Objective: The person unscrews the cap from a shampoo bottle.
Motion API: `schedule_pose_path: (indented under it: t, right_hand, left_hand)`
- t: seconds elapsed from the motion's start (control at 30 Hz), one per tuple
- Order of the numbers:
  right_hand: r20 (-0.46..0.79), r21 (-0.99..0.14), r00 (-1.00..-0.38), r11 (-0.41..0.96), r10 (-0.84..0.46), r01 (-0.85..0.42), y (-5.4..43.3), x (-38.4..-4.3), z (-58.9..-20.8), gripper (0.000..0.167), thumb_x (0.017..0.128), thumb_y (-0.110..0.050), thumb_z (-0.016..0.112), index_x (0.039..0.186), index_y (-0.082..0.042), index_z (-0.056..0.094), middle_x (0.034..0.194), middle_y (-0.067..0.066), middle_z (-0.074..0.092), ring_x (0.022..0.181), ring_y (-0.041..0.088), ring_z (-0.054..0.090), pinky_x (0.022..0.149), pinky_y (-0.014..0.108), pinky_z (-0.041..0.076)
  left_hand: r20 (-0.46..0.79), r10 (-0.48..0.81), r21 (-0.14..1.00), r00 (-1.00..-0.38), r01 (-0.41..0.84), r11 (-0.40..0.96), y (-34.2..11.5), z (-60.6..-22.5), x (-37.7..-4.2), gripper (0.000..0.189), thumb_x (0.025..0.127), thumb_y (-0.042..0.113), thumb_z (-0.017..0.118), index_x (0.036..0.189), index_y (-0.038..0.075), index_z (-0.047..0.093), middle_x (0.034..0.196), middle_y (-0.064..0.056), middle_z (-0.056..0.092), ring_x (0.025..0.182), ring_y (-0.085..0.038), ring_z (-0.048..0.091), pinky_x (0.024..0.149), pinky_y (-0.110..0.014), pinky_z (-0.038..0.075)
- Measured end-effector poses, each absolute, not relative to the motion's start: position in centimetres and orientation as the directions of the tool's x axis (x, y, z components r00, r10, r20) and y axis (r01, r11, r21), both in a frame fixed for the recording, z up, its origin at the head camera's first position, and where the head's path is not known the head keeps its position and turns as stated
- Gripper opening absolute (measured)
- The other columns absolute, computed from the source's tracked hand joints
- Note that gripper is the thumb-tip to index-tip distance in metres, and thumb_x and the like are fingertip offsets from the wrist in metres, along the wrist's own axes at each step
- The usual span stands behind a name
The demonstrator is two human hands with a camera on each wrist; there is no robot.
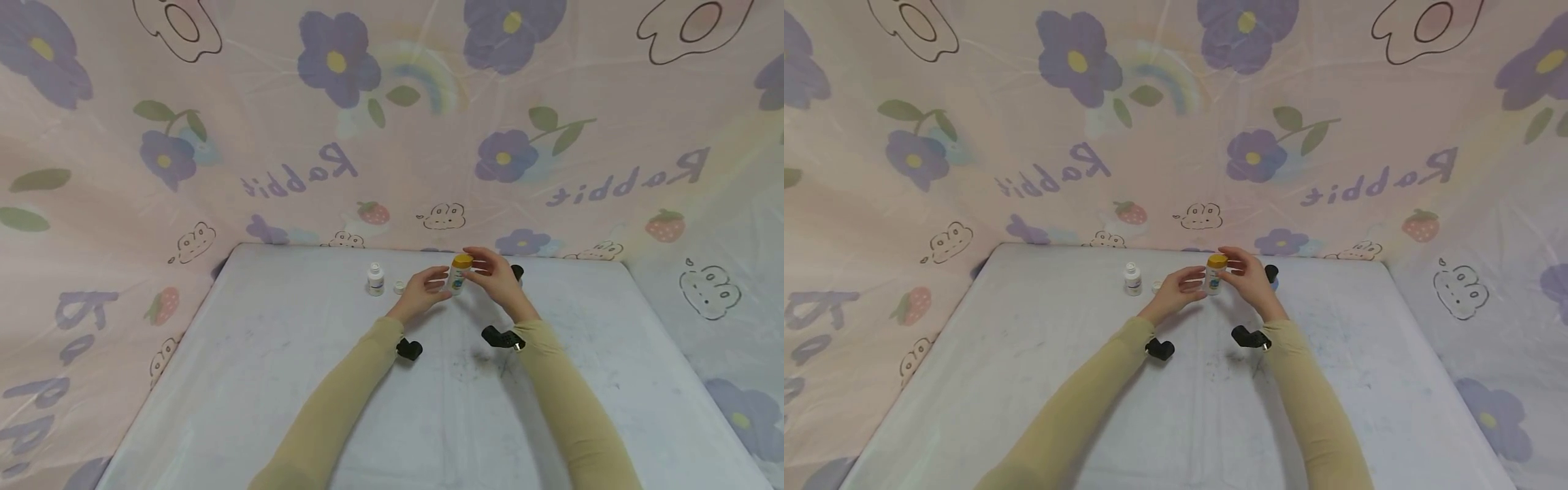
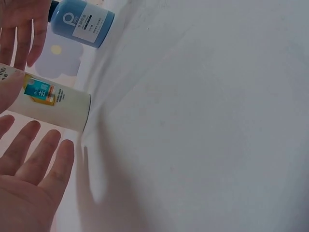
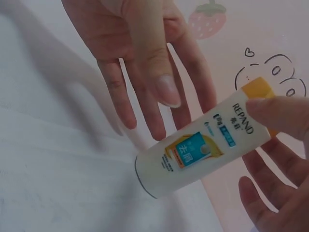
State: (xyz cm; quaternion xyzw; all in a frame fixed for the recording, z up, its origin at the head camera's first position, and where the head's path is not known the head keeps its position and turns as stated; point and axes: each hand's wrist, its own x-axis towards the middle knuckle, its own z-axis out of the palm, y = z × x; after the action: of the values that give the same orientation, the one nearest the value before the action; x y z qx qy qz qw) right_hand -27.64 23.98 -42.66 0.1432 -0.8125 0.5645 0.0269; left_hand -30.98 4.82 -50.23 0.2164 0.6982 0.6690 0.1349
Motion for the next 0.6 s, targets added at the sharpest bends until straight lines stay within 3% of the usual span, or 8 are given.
schedule_pose_path:
  t: [0.2, 0.6]
  right_hand:
    - [0.192, -0.905, -0.963, 0.347, -0.187, -0.248, 24.0, -28.3, -43.2, 0.044, 0.089, 0.003, 0.064, 0.131, 0.006, 0.051, 0.129, 0.026, 0.051, 0.118, 0.043, 0.047, 0.1, 0.055, 0.039]
    - [0.196, -0.865, -0.963, 0.43, -0.183, -0.257, 24.7, -29.9, -46.0, 0.037, 0.09, -0.013, 0.068, 0.124, -0.005, 0.055, 0.12, 0.015, 0.056, 0.105, 0.033, 0.057, 0.092, 0.048, 0.047]
  left_hand:
    - [0.094, 0.462, 0.992, -0.882, 0.12, 0.027, 5.3, -50.1, -30.8, 0.057, 0.084, -0.005, 0.07, 0.136, 0.003, 0.05, 0.133, -0.017, 0.053, 0.12, -0.032, 0.053, 0.093, -0.026, 0.048]
    - [0.111, 0.444, 0.986, -0.889, 0.153, 0.06, 5.5, -50.3, -30.6, 0.056, 0.084, -0.006, 0.069, 0.136, 0.004, 0.05, 0.132, -0.016, 0.053, 0.12, -0.03, 0.053, 0.096, -0.03, 0.047]
